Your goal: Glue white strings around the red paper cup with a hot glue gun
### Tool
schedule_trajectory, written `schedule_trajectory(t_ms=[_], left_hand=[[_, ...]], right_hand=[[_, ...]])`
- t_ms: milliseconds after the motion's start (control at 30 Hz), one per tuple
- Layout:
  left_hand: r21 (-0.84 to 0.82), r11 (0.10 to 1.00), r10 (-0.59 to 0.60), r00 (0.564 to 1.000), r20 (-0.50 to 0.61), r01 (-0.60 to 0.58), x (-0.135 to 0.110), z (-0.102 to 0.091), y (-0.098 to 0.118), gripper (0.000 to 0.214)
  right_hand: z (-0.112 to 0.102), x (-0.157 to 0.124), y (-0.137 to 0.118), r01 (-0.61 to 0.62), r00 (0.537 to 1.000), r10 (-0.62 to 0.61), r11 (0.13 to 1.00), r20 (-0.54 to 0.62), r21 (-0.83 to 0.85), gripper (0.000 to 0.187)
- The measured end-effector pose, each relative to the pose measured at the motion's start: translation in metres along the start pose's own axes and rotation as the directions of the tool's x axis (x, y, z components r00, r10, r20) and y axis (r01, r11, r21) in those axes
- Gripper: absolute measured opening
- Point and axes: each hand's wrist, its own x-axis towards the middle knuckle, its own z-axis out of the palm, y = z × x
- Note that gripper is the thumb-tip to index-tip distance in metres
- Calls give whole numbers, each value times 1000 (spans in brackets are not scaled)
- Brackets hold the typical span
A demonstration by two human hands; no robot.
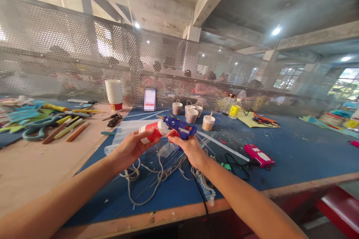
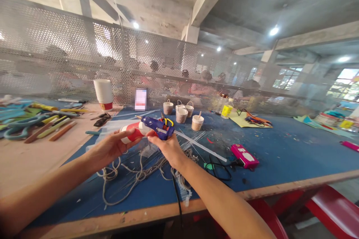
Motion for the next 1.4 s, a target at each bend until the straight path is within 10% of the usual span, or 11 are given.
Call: schedule_trajectory(t_ms=[900, 1400], left_hand=[[404, 911, 25, 989, 145, -83, -3, -2, -10, 31], [455, 890, -32, 999, 33, 14, -10, 6, -6, 33]], right_hand=[[-13, 6, -1, 9, 1000, -8, 996, 20, -86, 19], [-14, 9, -1, -18, 1000, 17, 998, -15, -57, 17]])
